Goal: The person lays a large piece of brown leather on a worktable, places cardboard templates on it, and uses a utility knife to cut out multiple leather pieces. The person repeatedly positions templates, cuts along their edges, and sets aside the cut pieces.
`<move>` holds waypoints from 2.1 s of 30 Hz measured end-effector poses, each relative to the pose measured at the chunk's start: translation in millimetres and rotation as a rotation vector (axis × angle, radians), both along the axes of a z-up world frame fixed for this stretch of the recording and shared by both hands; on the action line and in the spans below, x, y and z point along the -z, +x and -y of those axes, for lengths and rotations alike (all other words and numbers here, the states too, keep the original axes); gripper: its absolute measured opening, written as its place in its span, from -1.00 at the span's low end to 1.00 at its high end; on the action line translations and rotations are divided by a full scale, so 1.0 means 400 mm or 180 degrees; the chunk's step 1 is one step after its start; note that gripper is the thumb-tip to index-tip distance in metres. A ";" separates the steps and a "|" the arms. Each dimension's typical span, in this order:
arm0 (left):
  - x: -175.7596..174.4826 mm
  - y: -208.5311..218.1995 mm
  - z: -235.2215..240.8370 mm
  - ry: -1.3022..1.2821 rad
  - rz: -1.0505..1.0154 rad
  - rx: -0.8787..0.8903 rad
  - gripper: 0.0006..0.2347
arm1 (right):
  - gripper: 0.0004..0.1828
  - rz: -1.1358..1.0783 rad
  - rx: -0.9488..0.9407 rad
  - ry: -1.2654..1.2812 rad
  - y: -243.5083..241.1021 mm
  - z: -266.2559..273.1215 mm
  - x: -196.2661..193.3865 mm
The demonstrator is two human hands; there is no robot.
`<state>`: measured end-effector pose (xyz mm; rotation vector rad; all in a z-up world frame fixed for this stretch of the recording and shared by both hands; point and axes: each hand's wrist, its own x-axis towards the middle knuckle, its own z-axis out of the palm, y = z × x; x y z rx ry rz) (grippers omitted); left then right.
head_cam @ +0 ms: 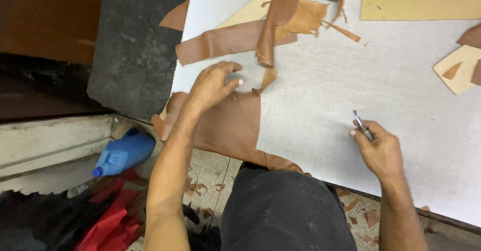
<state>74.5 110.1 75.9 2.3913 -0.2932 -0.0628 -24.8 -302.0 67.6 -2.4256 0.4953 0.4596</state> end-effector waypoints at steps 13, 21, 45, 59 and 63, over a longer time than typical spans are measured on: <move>0.204 -0.129 0.084 0.0416 0.0772 -0.0862 -0.84 | -0.42 0.1599 -0.2505 -0.0392 0.115 -0.435 0.089; 0.248 -0.105 0.067 0.0457 0.0899 -0.0863 -0.85 | -0.38 0.1802 -0.2821 -0.0801 0.121 -0.448 0.100; -0.001 0.779 0.405 0.0214 0.1225 -0.0531 -0.52 | -0.69 0.2726 -0.0329 -0.0944 0.129 -0.085 0.217; -0.203 0.879 0.058 -0.0603 0.2661 -0.0911 -0.90 | -0.68 0.2691 -0.0346 -0.0826 0.136 -0.065 0.227; -0.235 0.691 -0.215 -0.0001 0.3341 -0.1254 -0.84 | -0.70 0.2602 -0.0408 -0.0947 0.124 -0.057 0.234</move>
